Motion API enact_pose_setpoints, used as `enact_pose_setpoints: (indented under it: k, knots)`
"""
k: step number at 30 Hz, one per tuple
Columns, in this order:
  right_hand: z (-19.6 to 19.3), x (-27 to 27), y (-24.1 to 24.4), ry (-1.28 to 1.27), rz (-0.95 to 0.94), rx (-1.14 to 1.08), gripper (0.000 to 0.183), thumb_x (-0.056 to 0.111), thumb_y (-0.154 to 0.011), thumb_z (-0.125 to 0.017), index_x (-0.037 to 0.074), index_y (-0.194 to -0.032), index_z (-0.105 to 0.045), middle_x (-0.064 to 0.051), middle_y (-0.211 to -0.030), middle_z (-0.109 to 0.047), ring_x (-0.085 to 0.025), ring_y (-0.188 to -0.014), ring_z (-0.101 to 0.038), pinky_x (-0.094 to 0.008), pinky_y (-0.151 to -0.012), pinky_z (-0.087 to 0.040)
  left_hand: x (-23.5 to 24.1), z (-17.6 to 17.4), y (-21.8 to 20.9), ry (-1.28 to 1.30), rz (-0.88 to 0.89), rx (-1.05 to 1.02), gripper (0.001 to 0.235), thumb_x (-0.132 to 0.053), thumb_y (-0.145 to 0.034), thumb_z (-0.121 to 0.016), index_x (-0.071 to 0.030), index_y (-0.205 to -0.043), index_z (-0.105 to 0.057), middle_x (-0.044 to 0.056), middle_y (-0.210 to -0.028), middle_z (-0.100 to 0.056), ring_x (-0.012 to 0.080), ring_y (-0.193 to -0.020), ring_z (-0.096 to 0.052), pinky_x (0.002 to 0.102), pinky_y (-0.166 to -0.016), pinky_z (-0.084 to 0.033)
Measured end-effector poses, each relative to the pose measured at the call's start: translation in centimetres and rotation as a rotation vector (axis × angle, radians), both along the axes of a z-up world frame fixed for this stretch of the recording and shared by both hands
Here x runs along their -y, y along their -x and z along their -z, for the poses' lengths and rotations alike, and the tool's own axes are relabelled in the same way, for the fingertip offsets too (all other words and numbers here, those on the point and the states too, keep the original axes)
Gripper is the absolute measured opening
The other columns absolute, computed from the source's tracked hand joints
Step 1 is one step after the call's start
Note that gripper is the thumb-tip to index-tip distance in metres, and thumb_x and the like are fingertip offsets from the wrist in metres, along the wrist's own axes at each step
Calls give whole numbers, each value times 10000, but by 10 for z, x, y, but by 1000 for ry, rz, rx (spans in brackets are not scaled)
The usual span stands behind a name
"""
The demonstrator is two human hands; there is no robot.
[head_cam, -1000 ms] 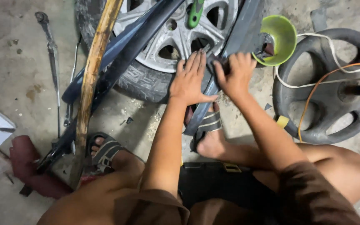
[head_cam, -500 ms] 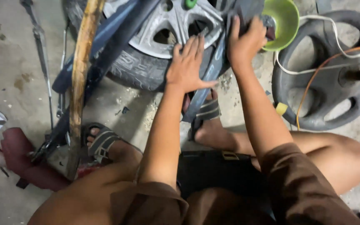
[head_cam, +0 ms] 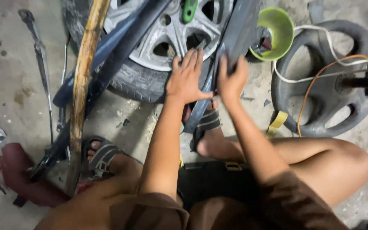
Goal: Sanding a plastic car part with sandpaper to smooth the surface.
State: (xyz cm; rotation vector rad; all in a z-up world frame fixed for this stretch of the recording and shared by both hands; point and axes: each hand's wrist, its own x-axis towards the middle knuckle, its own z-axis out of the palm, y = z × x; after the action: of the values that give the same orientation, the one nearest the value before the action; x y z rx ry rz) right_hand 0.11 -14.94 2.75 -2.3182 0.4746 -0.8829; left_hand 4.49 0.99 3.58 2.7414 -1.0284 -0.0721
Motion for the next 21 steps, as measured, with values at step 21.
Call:
enact_pose_setpoints:
  k: [21]
  knots:
    - [-29,6,-14,-134,-18,-66,259,232,-928,-756,10,-952,-624,-112,-832,-662,-211,-700,-598,-351,-693,-531,4,6,1,31,-12,56,1418,-861,-646,-748,94,-1565,-243,224,-1597,-380,309,-1486,-311,510,-1133,-229]
